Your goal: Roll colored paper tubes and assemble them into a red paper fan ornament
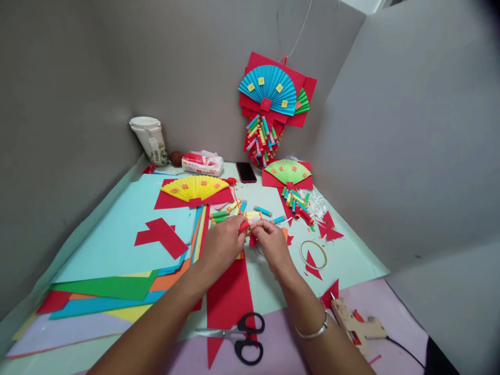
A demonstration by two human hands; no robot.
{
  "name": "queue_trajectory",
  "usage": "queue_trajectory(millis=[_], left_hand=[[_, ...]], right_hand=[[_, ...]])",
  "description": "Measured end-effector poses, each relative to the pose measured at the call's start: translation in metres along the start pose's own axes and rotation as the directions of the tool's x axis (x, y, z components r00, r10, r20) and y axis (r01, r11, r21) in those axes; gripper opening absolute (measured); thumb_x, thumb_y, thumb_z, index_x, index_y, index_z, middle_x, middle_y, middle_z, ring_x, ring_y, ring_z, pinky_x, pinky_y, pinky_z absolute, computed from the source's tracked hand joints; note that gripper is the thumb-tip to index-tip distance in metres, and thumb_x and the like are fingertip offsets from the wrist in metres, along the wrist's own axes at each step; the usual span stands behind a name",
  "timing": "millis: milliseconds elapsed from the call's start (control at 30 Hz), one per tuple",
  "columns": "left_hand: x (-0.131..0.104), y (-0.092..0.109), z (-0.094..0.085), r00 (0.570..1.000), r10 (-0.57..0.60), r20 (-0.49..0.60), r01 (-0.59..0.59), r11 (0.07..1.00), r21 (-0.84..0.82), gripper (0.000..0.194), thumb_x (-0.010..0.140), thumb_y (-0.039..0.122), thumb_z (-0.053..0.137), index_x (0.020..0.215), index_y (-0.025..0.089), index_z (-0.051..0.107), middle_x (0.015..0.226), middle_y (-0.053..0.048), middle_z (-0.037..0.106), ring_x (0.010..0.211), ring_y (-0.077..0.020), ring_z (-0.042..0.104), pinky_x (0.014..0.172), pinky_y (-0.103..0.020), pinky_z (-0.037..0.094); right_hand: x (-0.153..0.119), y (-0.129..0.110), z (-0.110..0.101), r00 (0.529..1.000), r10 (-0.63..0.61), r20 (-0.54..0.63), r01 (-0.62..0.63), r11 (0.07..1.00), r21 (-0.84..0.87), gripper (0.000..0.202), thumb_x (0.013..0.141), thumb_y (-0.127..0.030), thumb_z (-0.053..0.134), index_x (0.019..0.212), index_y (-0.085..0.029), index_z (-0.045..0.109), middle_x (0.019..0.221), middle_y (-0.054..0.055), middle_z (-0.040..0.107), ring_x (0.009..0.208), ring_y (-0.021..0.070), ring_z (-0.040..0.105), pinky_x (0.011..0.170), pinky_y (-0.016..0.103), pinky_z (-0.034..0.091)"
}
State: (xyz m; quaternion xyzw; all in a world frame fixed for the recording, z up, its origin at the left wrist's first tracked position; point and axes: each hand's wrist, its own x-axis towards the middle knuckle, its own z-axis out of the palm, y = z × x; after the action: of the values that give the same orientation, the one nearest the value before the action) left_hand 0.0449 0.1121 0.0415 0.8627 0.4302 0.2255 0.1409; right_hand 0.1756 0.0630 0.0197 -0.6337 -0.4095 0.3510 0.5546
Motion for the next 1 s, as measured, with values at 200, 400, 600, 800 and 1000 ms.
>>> queue_trajectory(millis=[200, 400, 600, 800, 1000], left_hand=[[-0.006, 0.005, 0.006, 0.999, 0.053, 0.007, -0.054, 0.995, 0.088, 0.027, 0.087, 0.015, 0.046, 0.108, 0.020, 0.061, 0.103, -0.010, 0.072, 0.092, -0.0258, 0.067, 0.070, -0.030, 0.042], [-0.004, 0.009, 0.005, 1.000, 0.006, 0.024, -0.007, 1.000, 0.018, 0.027, 0.085, 0.017, 0.045, 0.105, 0.016, 0.063, 0.098, -0.014, 0.072, 0.089, -0.0302, 0.066, 0.069, -0.034, 0.041], [0.004, 0.006, 0.001, 0.989, -0.135, -0.059, 0.122, 0.976, -0.181, 0.020, 0.080, 0.021, 0.053, 0.095, 0.019, 0.065, 0.088, -0.010, 0.070, 0.085, -0.0277, 0.064, 0.071, -0.033, 0.040], [0.009, -0.013, -0.014, 0.919, -0.391, -0.043, 0.278, 0.722, -0.633, 0.016, 0.082, 0.034, 0.055, 0.085, 0.019, 0.060, 0.058, 0.003, 0.049, 0.055, -0.0159, 0.048, 0.051, -0.025, 0.033], [-0.019, -0.018, -0.035, 0.900, -0.402, 0.168, 0.281, 0.239, -0.930, 0.021, 0.072, 0.034, 0.063, 0.069, 0.019, 0.048, 0.053, 0.012, 0.021, 0.041, -0.0055, 0.019, 0.038, -0.019, 0.017]], right_hand=[[0.001, 0.005, 0.000, 0.999, -0.022, -0.042, 0.021, 0.999, -0.035, 0.017, 0.074, -0.033, 0.055, 0.061, -0.023, 0.059, 0.053, -0.006, 0.051, 0.055, 0.0141, 0.044, 0.054, 0.025, 0.035], [0.006, 0.010, 0.001, 1.000, -0.024, -0.009, 0.024, 0.998, 0.058, 0.014, 0.071, -0.032, 0.055, 0.064, -0.023, 0.064, 0.052, -0.006, 0.053, 0.054, 0.0142, 0.045, 0.053, 0.024, 0.036], [0.004, 0.004, 0.004, 0.998, -0.054, 0.033, 0.050, 0.993, 0.111, 0.016, 0.072, -0.032, 0.052, 0.064, -0.021, 0.059, 0.055, -0.005, 0.052, 0.051, 0.0122, 0.044, 0.052, 0.024, 0.038], [0.035, -0.012, -0.010, 0.991, -0.134, 0.010, 0.134, 0.989, -0.056, 0.024, 0.076, -0.040, 0.051, 0.069, -0.019, 0.061, 0.061, -0.003, 0.059, 0.057, 0.0129, 0.050, 0.057, 0.024, 0.042], [0.127, -0.056, -0.044, 0.963, -0.267, -0.048, 0.223, 0.880, -0.420, 0.023, 0.077, -0.033, 0.052, 0.070, -0.017, 0.068, 0.064, 0.002, 0.065, 0.064, 0.0168, 0.057, 0.064, 0.027, 0.042]])
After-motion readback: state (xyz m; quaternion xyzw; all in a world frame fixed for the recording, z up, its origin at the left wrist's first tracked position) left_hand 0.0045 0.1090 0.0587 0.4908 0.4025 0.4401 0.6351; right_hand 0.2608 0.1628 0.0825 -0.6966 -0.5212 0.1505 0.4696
